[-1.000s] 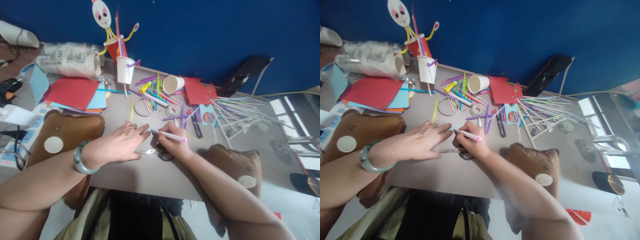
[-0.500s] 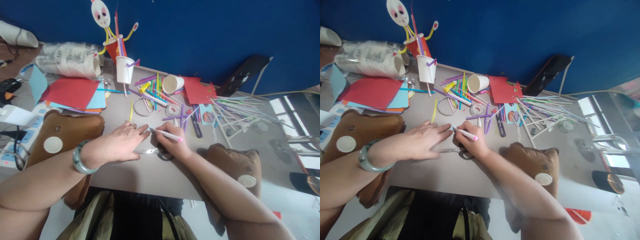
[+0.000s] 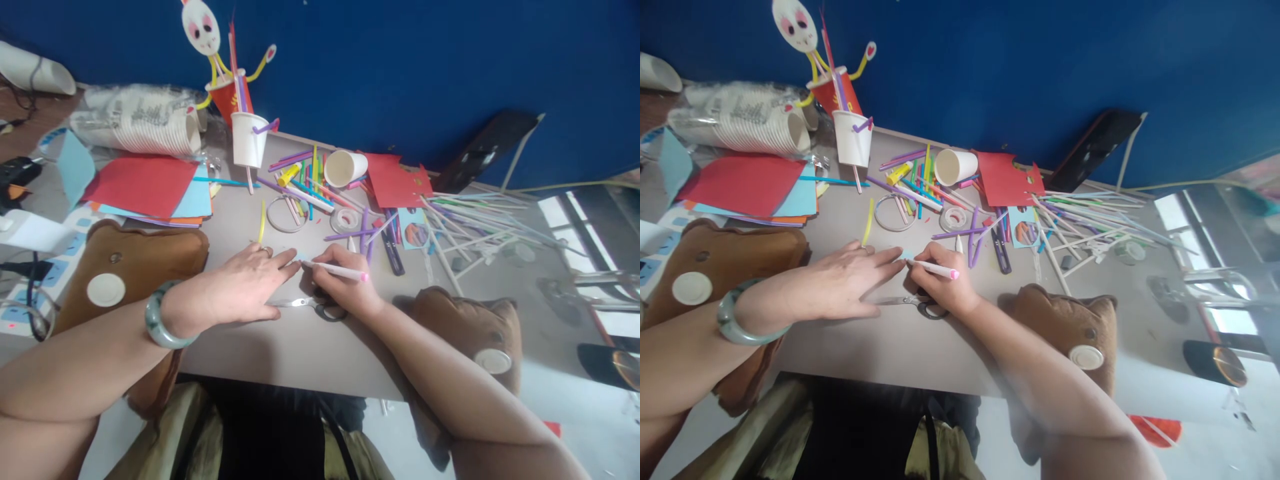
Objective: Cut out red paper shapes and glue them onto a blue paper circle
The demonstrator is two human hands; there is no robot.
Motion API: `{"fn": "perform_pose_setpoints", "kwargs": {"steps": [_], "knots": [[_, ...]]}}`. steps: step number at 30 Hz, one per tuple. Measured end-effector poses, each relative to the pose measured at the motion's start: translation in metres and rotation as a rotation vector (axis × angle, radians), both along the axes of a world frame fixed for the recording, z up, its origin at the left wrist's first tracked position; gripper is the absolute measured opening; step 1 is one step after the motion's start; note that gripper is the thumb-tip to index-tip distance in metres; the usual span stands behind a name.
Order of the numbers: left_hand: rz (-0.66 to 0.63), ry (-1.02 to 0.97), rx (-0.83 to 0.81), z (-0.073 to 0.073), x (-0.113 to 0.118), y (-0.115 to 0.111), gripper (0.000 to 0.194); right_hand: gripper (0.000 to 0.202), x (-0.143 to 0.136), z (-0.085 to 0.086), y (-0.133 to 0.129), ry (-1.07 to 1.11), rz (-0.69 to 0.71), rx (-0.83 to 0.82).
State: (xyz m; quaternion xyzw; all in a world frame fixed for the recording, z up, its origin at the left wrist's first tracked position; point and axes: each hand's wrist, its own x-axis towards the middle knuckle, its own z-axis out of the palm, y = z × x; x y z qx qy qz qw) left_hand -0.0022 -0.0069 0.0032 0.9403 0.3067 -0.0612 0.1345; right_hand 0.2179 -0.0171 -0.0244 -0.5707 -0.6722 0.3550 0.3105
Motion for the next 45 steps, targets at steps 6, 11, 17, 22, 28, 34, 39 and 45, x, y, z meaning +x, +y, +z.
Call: {"fn": "perform_pose_setpoints", "kwargs": {"steps": [6, 11, 17, 22, 28, 34, 39, 45], "knots": [[0.007, 0.004, -0.01, 0.003, 0.001, -0.0016, 0.064, 0.004, 0.0002, -0.0016, 0.0003, 0.02, 0.008, 0.021], [0.002, -0.012, -0.03, 0.0028, 0.0009, -0.0023, 0.059, 0.004, 0.0009, -0.0033, 0.0005, 0.031, 0.025, 0.032], [0.017, -0.009, -0.028, 0.0018, 0.0006, -0.0033, 0.058, 0.005, -0.0005, -0.0029, 0.0011, 0.038, -0.048, 0.046], [0.02, 0.006, 0.009, -0.002, -0.0022, -0.0062, 0.066, 0.007, -0.0009, -0.0016, 0.002, 0.03, -0.053, 0.056], [0.008, 0.02, 0.001, 0.0017, -0.0009, -0.0042, 0.063, 0.006, -0.0005, -0.0025, 0.0009, 0.041, -0.034, 0.026], [-0.011, 0.01, -0.015, 0.002, 0.0006, -0.0009, 0.059, 0.005, 0.0008, -0.0037, 0.0004, 0.035, 0.0, 0.027], [0.006, 0.001, -0.015, 0.0017, 0.0002, -0.0024, 0.059, 0.005, 0.0016, -0.0037, 0.0014, 0.026, 0.019, 0.024], [0.012, 0.005, -0.021, 0.0023, 0.0005, -0.0027, 0.061, 0.005, 0.0015, -0.0029, 0.0021, -0.006, 0.019, 0.047]]}}
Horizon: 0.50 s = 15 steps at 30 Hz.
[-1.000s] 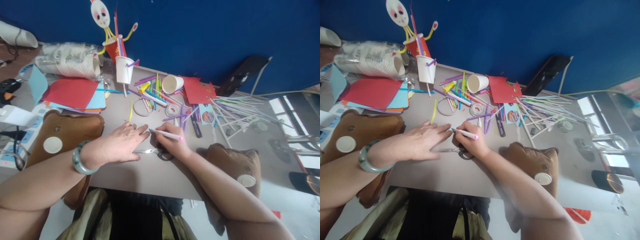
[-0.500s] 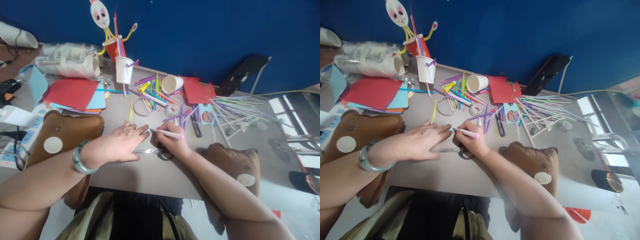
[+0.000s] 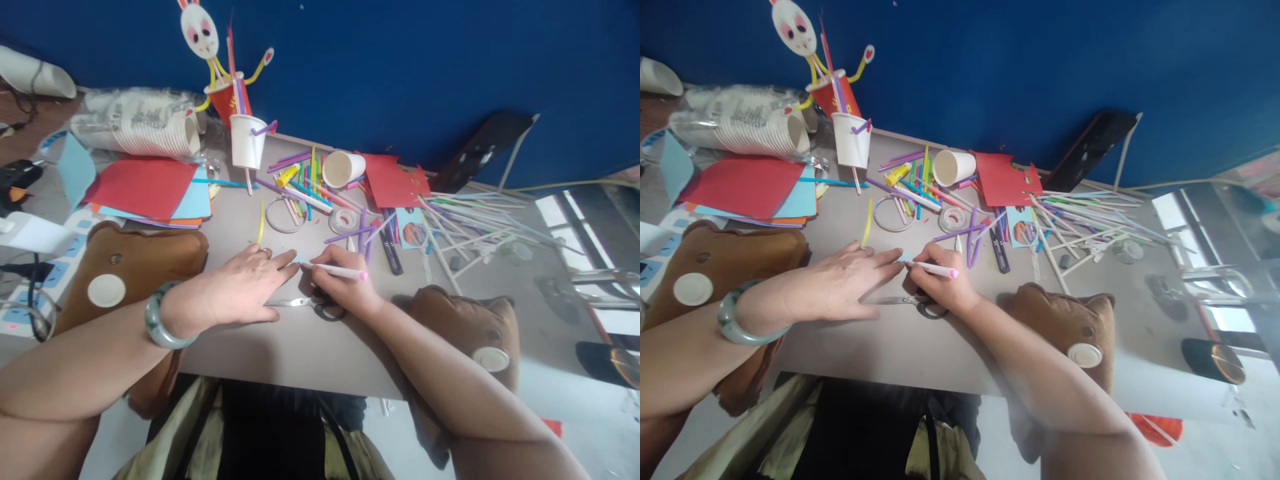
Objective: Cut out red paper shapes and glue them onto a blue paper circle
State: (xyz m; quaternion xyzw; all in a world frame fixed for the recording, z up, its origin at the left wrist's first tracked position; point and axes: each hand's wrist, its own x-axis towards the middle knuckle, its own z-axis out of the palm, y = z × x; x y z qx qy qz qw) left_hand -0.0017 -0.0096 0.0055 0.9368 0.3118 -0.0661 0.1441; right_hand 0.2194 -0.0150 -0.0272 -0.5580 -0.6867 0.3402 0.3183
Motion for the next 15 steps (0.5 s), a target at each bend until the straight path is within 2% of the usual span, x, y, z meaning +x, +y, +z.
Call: {"fn": "perform_pose_setpoints", "kwargs": {"steps": [5, 15], "knots": [[-0.011, -0.008, -0.007, -0.0019, -0.0005, 0.0014, 0.057, 0.007, -0.0016, 0.0012, -0.0008, -0.003, -0.066, 0.019], [-0.014, -0.015, 0.0, -0.0006, -0.0007, 0.0022, 0.056, 0.005, -0.0006, 0.0027, -0.0008, 0.03, -0.071, 0.028]]}}
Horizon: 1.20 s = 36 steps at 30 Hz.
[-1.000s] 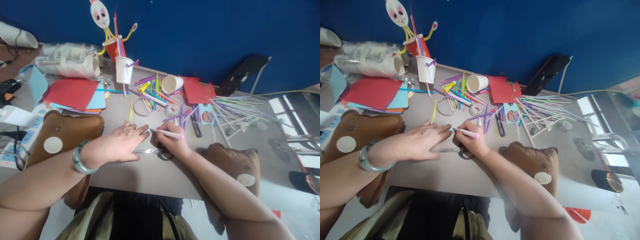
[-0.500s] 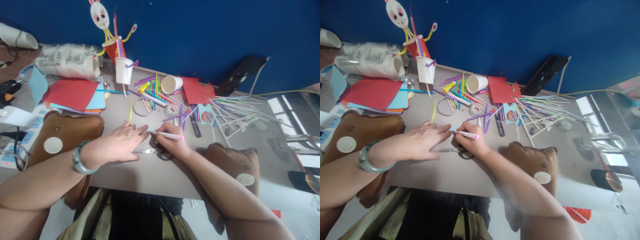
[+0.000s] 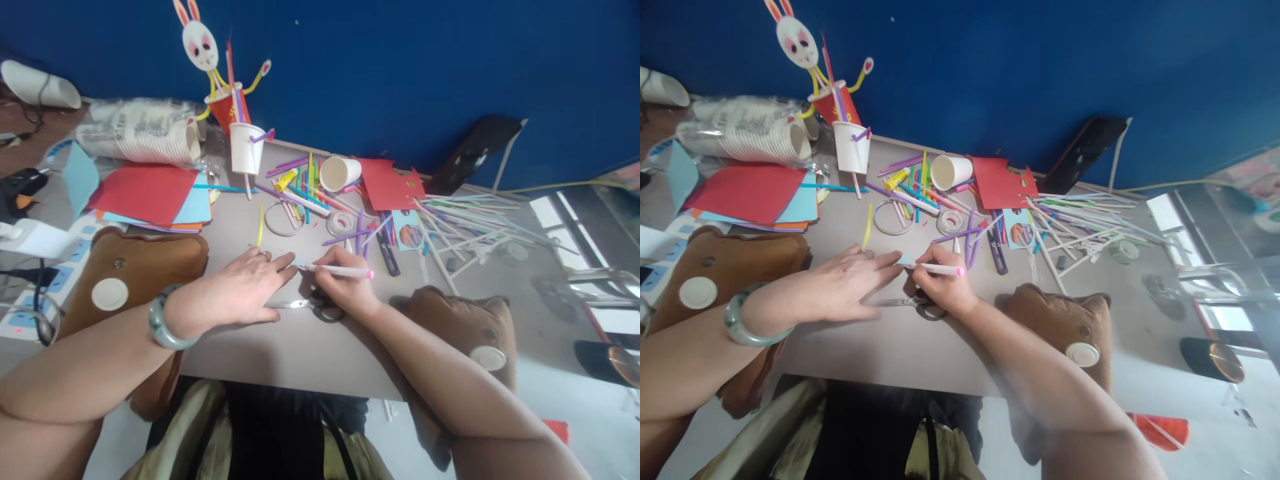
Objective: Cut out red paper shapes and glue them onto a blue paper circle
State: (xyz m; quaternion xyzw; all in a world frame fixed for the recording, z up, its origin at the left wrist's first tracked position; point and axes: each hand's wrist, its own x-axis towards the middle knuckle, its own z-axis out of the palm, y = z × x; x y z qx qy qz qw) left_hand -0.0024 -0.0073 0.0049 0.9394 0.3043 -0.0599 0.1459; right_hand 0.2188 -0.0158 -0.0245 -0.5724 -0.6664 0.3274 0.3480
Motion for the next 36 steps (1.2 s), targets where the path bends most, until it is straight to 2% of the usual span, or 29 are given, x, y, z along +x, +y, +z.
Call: {"fn": "perform_pose_setpoints", "kwargs": {"steps": [3, 7, 13, 36], "knots": [[-0.004, -0.009, 0.006, 0.0016, 0.0002, 0.0009, 0.054, 0.005, 0.0, -0.0006, 0.0001, 0.038, -0.03, -0.003], [-0.007, -0.004, -0.008, 0.0042, 0.001, 0.0013, 0.048, 0.006, -0.0005, -0.0038, 0.0007, 0.026, 0.016, -0.017], [0.001, -0.017, -0.015, 0.007, 0.0028, 0.0002, 0.051, 0.006, 0.0004, -0.0047, 0.0003, 0.003, 0.057, -0.012], [0.001, -0.025, -0.024, 0.005, 0.0028, 0.0006, 0.052, 0.006, -0.0009, -0.0017, 0.0002, -0.026, 0.054, 0.003]]}}
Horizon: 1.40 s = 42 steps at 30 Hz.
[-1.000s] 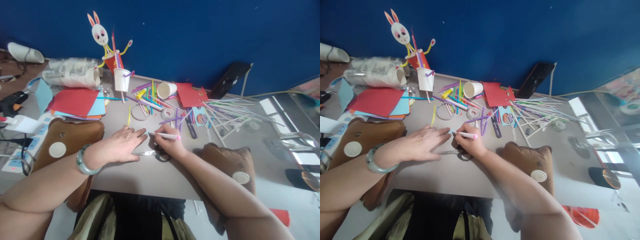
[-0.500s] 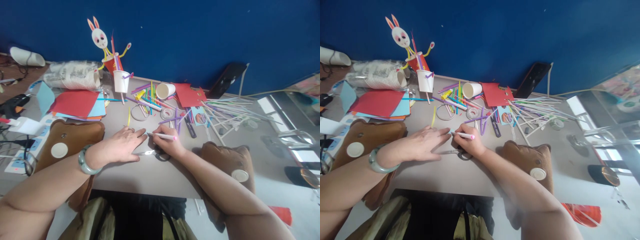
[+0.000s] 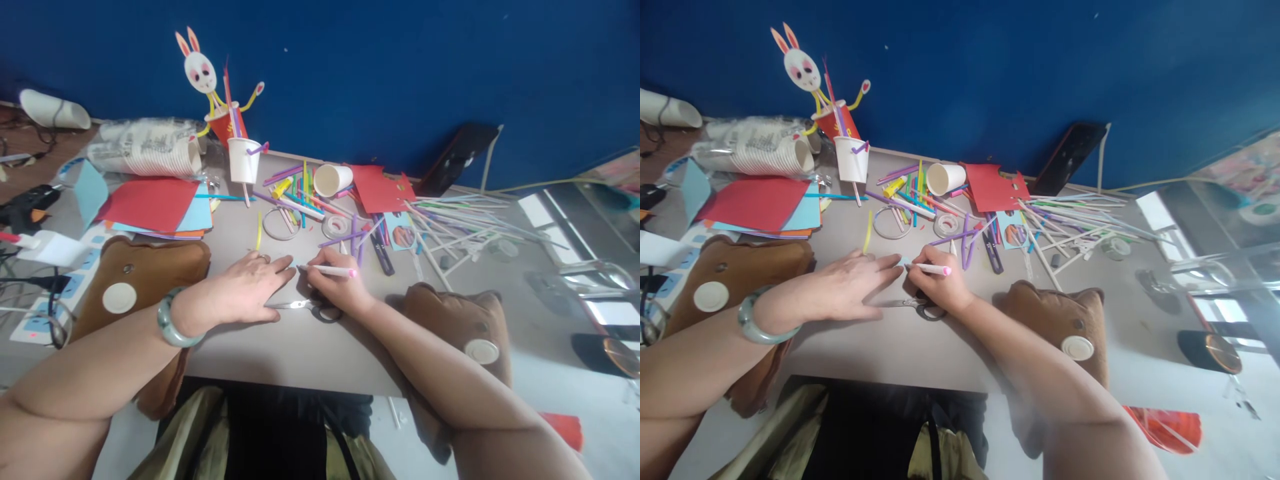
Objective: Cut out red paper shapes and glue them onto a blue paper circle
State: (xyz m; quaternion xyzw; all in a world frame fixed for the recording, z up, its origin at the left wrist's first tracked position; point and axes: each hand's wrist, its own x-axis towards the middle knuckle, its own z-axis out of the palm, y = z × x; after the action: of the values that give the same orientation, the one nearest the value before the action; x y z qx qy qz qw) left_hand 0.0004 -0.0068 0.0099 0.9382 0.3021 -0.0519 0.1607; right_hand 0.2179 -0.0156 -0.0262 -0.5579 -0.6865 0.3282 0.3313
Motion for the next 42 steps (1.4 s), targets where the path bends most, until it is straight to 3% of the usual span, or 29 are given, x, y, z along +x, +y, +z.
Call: {"fn": "perform_pose_setpoints", "kwargs": {"steps": [17, 42], "knots": [[-0.015, 0.02, 0.01, -0.003, -0.0007, 0.0, 0.042, 0.007, 0.0001, 0.0003, -0.0009, -0.009, -0.015, -0.002], [-0.013, 0.025, 0.014, -0.005, -0.0001, 0.0015, 0.051, 0.006, 0.0001, -0.0004, -0.002, 0.006, 0.033, -0.018]]}}
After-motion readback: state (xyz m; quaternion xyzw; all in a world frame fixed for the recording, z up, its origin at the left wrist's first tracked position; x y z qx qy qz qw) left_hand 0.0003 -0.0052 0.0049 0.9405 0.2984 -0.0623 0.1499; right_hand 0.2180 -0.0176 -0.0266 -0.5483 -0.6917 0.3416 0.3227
